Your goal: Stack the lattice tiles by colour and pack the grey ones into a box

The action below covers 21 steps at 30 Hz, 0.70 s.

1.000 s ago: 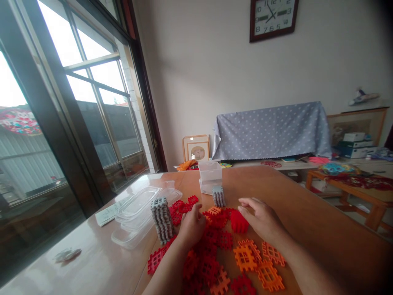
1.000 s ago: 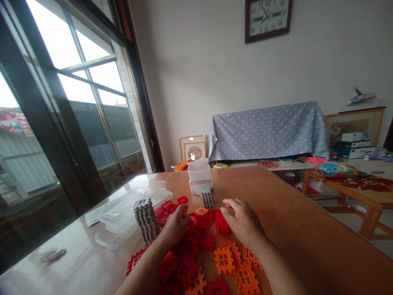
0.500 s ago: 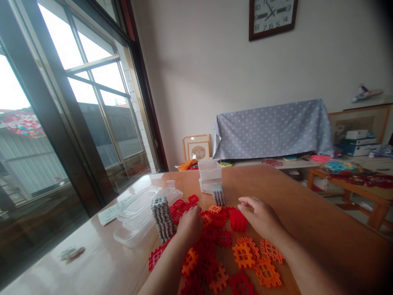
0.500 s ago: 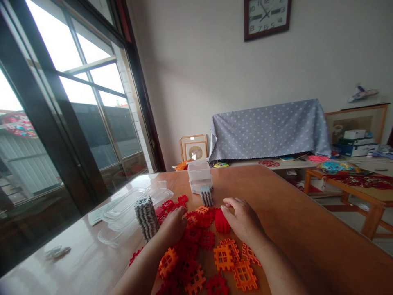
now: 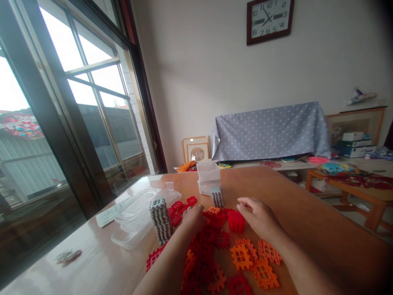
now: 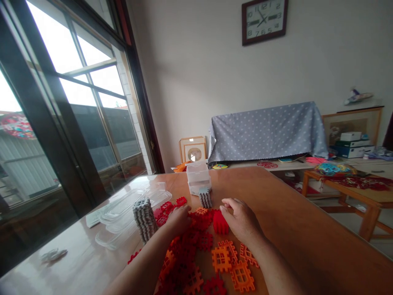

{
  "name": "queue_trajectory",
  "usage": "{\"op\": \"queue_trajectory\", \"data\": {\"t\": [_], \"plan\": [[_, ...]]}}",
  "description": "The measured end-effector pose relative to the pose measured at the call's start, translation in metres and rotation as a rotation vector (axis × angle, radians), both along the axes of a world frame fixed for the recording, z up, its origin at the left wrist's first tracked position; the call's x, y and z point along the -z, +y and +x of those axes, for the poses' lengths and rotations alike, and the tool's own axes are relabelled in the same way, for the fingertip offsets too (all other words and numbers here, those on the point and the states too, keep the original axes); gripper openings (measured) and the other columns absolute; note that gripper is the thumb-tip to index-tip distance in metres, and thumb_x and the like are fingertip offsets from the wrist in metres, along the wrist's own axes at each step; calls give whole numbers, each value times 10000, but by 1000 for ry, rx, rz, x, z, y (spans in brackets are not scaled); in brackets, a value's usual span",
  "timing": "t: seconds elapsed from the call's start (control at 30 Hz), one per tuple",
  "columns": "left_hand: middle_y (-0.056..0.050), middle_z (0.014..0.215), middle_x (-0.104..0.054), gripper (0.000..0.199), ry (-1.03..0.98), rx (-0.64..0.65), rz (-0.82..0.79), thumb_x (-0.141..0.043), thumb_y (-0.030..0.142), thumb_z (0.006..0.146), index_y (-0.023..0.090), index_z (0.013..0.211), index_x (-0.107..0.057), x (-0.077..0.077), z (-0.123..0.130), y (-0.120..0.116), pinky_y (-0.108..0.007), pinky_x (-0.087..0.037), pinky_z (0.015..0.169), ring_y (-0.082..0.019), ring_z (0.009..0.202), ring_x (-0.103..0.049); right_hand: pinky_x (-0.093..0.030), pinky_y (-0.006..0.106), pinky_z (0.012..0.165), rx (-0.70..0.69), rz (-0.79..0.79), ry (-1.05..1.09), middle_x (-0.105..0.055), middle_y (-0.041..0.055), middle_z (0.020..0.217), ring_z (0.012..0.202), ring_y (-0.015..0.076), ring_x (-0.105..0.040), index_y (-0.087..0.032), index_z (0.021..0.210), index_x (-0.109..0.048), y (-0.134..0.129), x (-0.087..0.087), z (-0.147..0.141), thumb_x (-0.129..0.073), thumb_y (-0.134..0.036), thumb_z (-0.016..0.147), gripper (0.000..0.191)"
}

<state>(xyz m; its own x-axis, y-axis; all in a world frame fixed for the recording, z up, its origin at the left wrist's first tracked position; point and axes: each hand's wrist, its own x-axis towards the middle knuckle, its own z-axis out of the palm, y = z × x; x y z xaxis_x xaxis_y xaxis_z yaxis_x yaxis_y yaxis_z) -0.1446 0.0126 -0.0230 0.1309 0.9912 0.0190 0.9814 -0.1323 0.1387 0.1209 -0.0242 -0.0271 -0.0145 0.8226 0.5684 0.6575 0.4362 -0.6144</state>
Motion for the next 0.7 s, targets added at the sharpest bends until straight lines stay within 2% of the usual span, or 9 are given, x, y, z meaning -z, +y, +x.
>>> {"op": "queue_trajectory", "data": {"t": [0.23, 0.4, 0.57, 0.7], "plan": [[-118, 1248, -626, 421, 5, -44, 50, -583, 209, 799, 246, 1213, -656, 1, -2, 6, -404, -473, 950, -302, 1164, -554, -535, 380, 901, -3, -2, 0, -749, 77, 1067, 1003, 241, -685, -231, 1121, -707, -1, -1, 0, -551, -424, 907, 327], [-125, 1280, -619, 359, -14, -80, 48, -552, 209, 839, 256, 1173, -675, 2, -4, 6, -420, -474, 953, -309, 1191, -558, -545, 383, 889, 0, -10, 16, -746, 77, 1068, 1001, 244, -684, -237, 1120, -706, 1, 1, 0, -553, -433, 904, 329], [-176, 1150, -689, 244, -46, -170, -43, -565, 225, 879, 174, 1080, -694, 1, -5, 11, -403, -516, 873, -309, 1063, -657, -550, 369, 875, -19, -15, 38, -743, 71, 1066, 990, 239, -689, -238, 1122, -703, 0, 1, -1, -548, -440, 906, 334], [-145, 1120, -692, 248, -75, -217, -128, -620, 292, 922, 143, 1112, -676, -1, -3, 16, -416, -540, 871, -280, 1035, -670, -554, 354, 830, -39, -40, 48, -746, 63, 1024, 927, 231, -698, -246, 1113, -705, -2, -1, -1, -548, -455, 906, 333]]}}
